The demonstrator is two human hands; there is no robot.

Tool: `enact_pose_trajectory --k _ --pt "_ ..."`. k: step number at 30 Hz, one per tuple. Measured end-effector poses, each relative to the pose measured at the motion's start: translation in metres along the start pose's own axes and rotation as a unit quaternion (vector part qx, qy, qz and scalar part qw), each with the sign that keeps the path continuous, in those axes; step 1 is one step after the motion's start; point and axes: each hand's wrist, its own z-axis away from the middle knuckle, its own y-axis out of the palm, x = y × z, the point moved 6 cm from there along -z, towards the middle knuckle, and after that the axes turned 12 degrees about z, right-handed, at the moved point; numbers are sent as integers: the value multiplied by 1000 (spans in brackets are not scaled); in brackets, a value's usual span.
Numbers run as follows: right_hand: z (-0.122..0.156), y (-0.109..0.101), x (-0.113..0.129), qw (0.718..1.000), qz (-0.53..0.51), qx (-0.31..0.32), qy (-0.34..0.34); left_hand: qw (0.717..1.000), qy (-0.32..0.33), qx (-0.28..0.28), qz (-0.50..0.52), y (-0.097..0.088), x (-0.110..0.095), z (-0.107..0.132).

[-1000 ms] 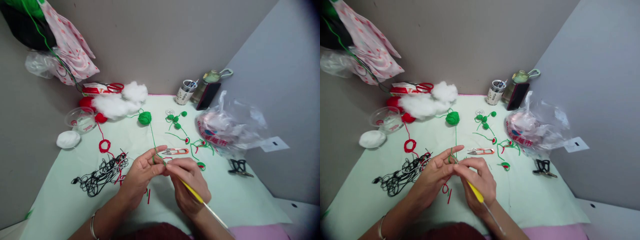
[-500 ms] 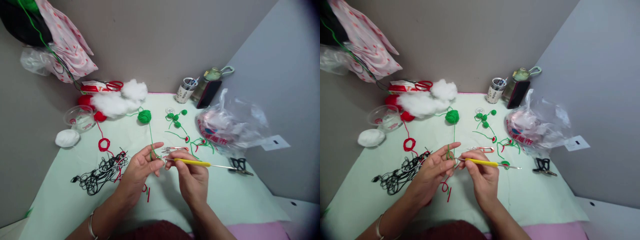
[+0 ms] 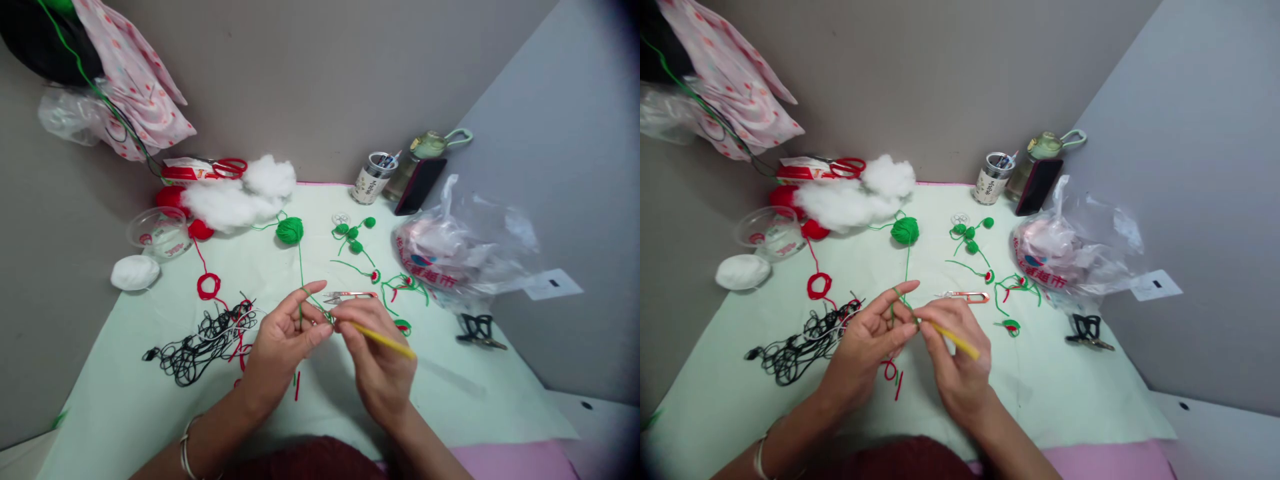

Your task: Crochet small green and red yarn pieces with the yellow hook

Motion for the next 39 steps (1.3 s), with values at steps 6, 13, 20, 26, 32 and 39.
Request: enact_pose_trajectory --k 6,13,20,26,32,39 --pt "8 0 7 995 60 -44 -70 991 -88 31 99 13 9 3" --pt "-5 5 -16 982 -173 9 73 983 -106 37 142 11 4 1" --pt "-2 1 -30 959 -239 -5 149 980 -117 30 156 2 1 -1" --pt "-8 6 -31 923 -323 10 207 986 -80 36 140 0 0 -1" --pt "-8 11 -16 973 -199 37 108 995 -50 47 71 4 4 -1" --pt "-8 12 -28 934 -304 60 180 993 -71 33 87 4 -1 1"
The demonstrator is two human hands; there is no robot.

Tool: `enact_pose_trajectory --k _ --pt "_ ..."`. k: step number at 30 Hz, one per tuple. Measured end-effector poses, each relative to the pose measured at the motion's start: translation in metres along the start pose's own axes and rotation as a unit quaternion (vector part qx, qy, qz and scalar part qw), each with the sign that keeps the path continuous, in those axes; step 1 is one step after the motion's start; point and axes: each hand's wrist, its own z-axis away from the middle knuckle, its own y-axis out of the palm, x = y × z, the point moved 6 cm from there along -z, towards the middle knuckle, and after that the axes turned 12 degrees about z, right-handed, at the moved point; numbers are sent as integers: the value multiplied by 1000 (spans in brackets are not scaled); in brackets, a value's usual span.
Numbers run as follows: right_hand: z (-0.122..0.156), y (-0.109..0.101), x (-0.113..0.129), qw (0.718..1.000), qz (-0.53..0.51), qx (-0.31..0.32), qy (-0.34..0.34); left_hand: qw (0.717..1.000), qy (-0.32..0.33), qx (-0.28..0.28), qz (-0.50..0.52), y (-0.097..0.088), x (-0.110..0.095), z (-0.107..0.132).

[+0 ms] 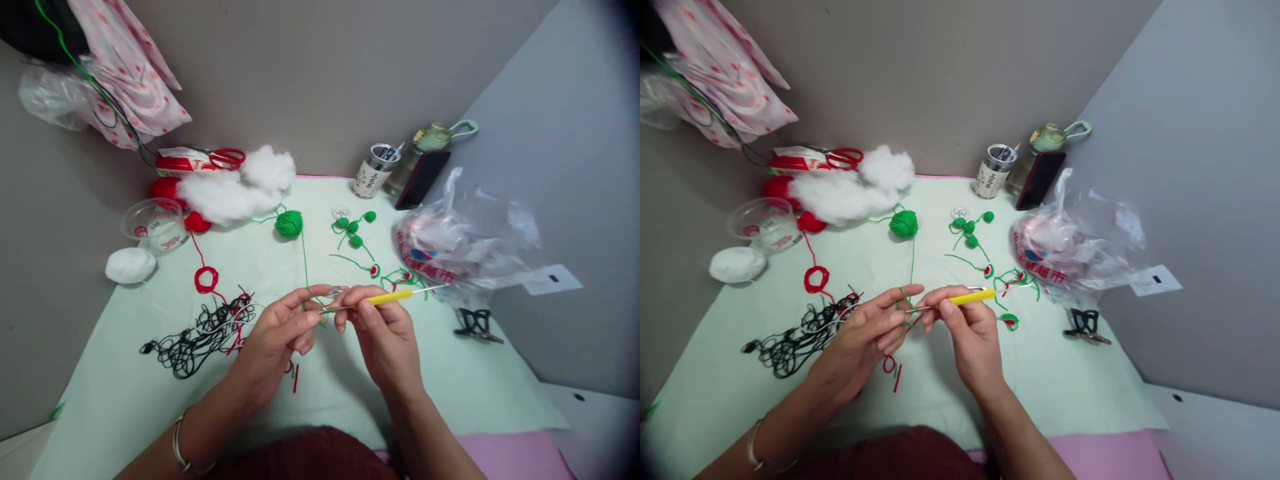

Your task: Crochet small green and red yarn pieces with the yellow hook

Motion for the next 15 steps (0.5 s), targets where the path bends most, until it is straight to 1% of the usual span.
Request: enact_pose_trajectory --k 2,4,5,6,7,8,9,10,12,13,14,15 --pt "2 -1 7 999 45 0 -29 1000 13 -9 -6 -1 -1 1" --pt "6 -1 19 985 145 -6 -97 999 30 -25 -18 -3 -2 1" --pt "10 0 24 967 211 -5 -142 999 38 -32 -23 -4 -2 1" --pt "13 3 28 941 280 2 -189 998 42 -34 -27 -4 -2 1" --pt "18 6 30 909 343 15 -236 998 43 -35 -27 -4 -2 1" --pt "22 10 31 878 392 28 -274 998 38 -33 -23 -4 -1 2" --pt "25 13 30 853 424 38 -303 999 26 -30 -15 -3 0 2" --pt "28 14 28 838 441 40 -320 1000 10 -25 -4 -2 1 2" --pt "29 13 27 834 447 22 -322 999 -26 -13 21 -1 4 2" --pt "28 10 28 842 442 7 -310 999 -38 -10 30 0 5 2" --pt "26 8 28 857 428 -7 -288 998 -43 -10 35 -1 5 2" --pt "22 5 29 879 400 -19 -260 999 -39 -14 34 -2 4 2"
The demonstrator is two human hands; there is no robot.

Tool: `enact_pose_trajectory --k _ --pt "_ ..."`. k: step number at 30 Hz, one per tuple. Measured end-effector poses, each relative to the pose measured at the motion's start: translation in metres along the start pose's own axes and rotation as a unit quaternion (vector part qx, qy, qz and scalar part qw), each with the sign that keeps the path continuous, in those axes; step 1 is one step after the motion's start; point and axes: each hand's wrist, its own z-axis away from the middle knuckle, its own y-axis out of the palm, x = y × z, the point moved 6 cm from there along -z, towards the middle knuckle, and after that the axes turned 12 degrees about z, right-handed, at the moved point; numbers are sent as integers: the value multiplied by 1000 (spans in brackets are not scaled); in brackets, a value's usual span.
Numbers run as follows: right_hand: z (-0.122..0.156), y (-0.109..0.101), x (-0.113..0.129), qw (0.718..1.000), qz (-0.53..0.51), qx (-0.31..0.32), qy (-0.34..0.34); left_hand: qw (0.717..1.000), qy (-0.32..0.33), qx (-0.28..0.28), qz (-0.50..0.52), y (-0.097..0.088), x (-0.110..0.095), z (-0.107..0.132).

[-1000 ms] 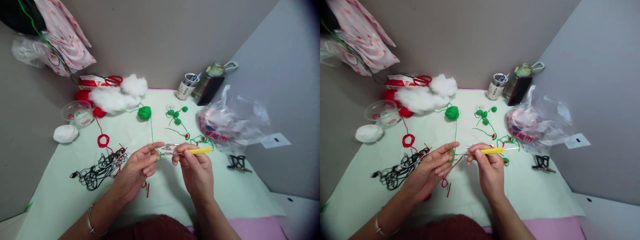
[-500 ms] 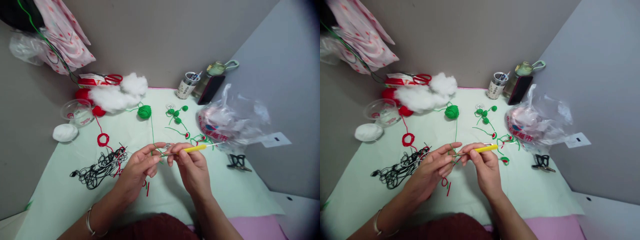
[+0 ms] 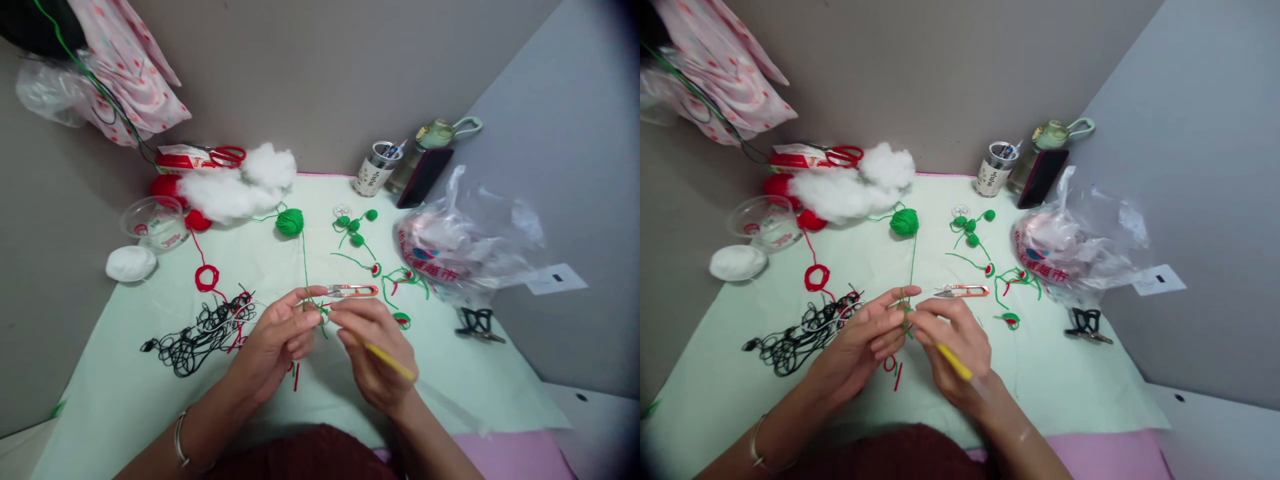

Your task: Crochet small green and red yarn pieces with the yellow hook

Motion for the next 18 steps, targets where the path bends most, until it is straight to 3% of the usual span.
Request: enact_pose_trajectory --k 3,5,8,10,12,15,18 --pt "-6 1 -13 973 -192 -6 130 998 47 -18 -32 -3 -5 0" --pt "-7 6 -17 949 -262 -1 175 994 84 -23 -69 -4 -6 0" --pt "-2 10 -12 980 -150 7 131 989 104 -21 -102 -3 -2 0" --pt "4 12 -3 997 -46 6 62 992 90 -12 -86 -2 2 0" --pt "7 12 1 999 -8 -9 34 997 56 2 -51 -1 6 0" --pt "5 6 -7 994 -52 -35 88 1000 1 2 0 -2 7 -1" --pt "-1 3 -22 961 -207 -51 179 1000 -5 -5 28 -4 1 -2"
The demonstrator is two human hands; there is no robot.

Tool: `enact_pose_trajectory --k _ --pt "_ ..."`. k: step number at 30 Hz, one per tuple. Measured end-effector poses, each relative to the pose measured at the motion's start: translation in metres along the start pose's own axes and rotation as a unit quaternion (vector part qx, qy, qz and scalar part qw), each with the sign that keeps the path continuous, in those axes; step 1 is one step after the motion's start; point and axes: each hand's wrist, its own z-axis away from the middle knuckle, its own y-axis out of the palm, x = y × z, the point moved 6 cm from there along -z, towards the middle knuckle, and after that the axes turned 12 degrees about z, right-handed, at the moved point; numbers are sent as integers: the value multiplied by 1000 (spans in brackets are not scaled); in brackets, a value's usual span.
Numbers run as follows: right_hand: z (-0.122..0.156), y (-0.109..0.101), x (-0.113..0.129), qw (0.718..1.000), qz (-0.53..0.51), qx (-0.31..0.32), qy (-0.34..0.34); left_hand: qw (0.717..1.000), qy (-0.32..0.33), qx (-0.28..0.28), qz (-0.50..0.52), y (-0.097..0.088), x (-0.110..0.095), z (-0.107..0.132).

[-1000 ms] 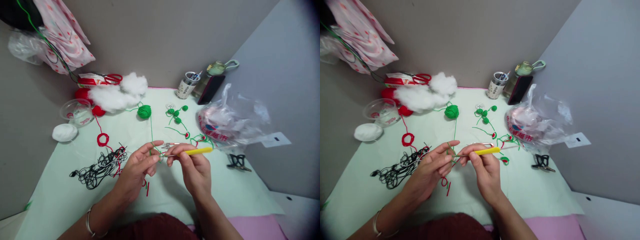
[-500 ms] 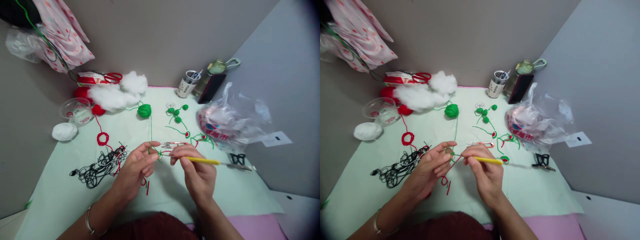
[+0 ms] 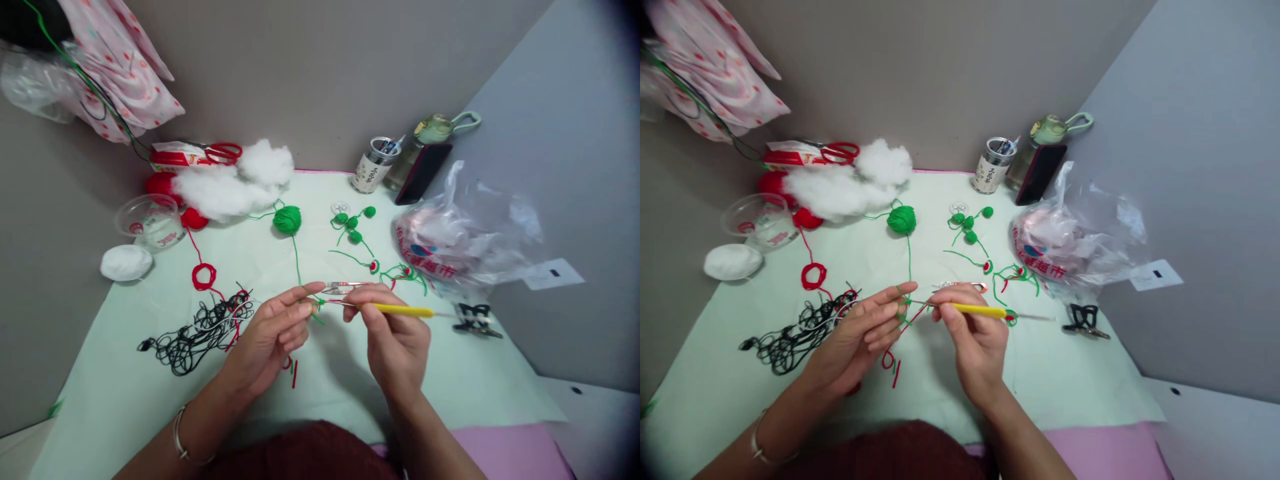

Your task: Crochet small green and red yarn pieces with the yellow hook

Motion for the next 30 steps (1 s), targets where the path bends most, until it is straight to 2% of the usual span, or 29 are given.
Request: enact_pose_trajectory --k 3,6,16,21,23,30 --pt "-5 2 -10 985 -142 12 94 1000 5 3 10 0 -3 -1" --pt "-5 6 -15 973 -190 11 133 1000 14 -2 14 0 -3 -1" --pt "-1 8 -15 984 -152 32 87 999 4 7 -34 4 1 3" --pt "0 7 -18 977 -165 33 128 988 77 -10 -130 -2 -6 0" --pt "0 5 -19 978 -158 28 137 986 86 -11 -143 -3 -10 0" --pt "-4 0 -18 974 -171 33 146 998 19 20 -64 -3 -12 2"
